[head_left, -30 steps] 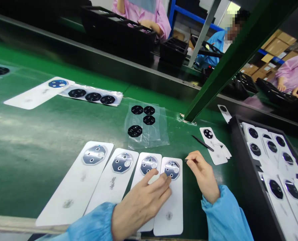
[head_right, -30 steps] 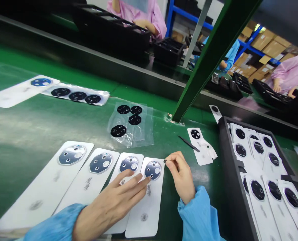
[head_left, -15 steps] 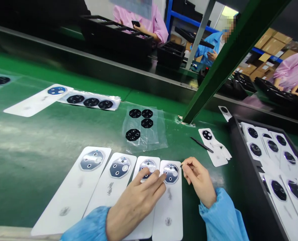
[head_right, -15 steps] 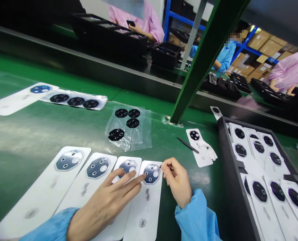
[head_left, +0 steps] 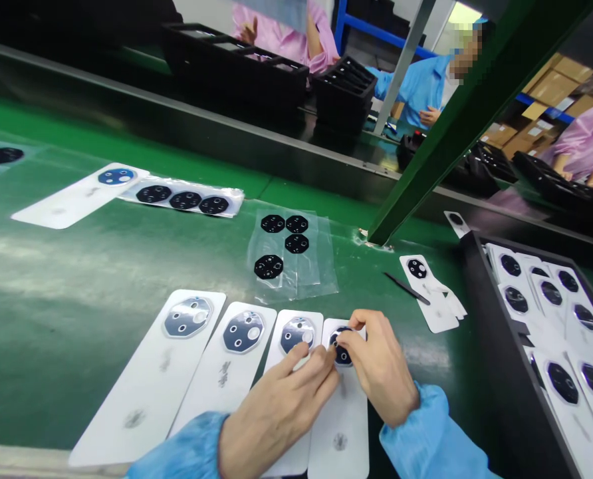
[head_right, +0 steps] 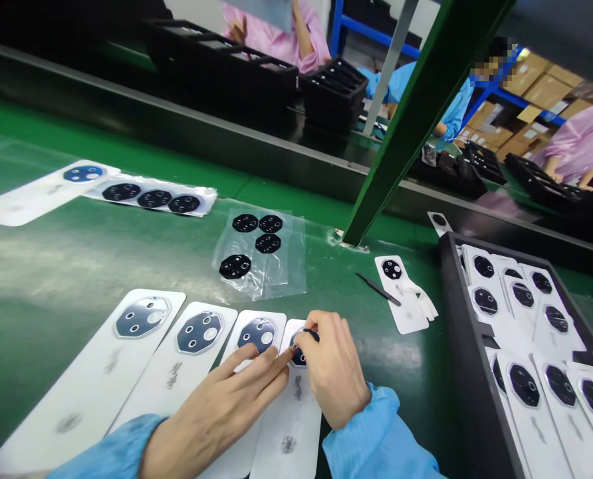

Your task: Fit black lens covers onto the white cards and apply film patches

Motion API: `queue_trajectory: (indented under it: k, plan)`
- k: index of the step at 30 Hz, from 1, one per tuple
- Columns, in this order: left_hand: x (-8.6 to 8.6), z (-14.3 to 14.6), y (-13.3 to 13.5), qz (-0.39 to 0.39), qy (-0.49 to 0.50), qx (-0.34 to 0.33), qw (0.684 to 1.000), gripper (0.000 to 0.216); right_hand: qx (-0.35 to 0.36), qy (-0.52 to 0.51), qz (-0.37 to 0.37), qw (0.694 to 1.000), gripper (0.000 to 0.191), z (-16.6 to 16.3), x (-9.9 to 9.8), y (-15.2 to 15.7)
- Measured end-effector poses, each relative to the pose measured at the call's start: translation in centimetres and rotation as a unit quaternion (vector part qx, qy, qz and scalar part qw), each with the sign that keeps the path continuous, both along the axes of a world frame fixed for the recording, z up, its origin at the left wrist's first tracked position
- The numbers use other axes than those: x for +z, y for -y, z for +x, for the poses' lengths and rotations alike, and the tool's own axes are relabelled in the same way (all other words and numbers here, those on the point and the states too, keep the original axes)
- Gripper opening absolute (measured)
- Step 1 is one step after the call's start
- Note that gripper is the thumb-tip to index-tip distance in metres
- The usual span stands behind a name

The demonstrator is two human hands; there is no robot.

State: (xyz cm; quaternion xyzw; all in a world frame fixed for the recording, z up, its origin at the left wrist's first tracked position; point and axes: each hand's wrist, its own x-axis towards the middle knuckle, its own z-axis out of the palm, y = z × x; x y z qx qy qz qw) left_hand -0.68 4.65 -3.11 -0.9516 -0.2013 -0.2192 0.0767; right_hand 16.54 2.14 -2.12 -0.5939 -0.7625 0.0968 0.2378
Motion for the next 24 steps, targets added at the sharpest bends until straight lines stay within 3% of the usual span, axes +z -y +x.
queue_trajectory:
  k: [3, 7, 24]
  plan:
    - [0.08, -0.03, 0.03, 0.0, -0.009, 0.0, 1.0, 0.035, 0.012, 0.032, 0.003, 0.999, 0.021, -0.23, -0.08, -0.16]
    - [0.01, -0.07, 0.05, -0.006, -0.013, -0.002, 1.0, 0.034, -0.002, -0.007, -0.003, 1.0, 0.023, 0.0, 0.43, -0.46]
    - [0.03, -0.08, 0.09, -0.004, -0.025, 0.003, 1.0, 0.032, -0.014, 0.066, 0.089, 0.994, 0.027, -0.18, 0.71, -0.31]
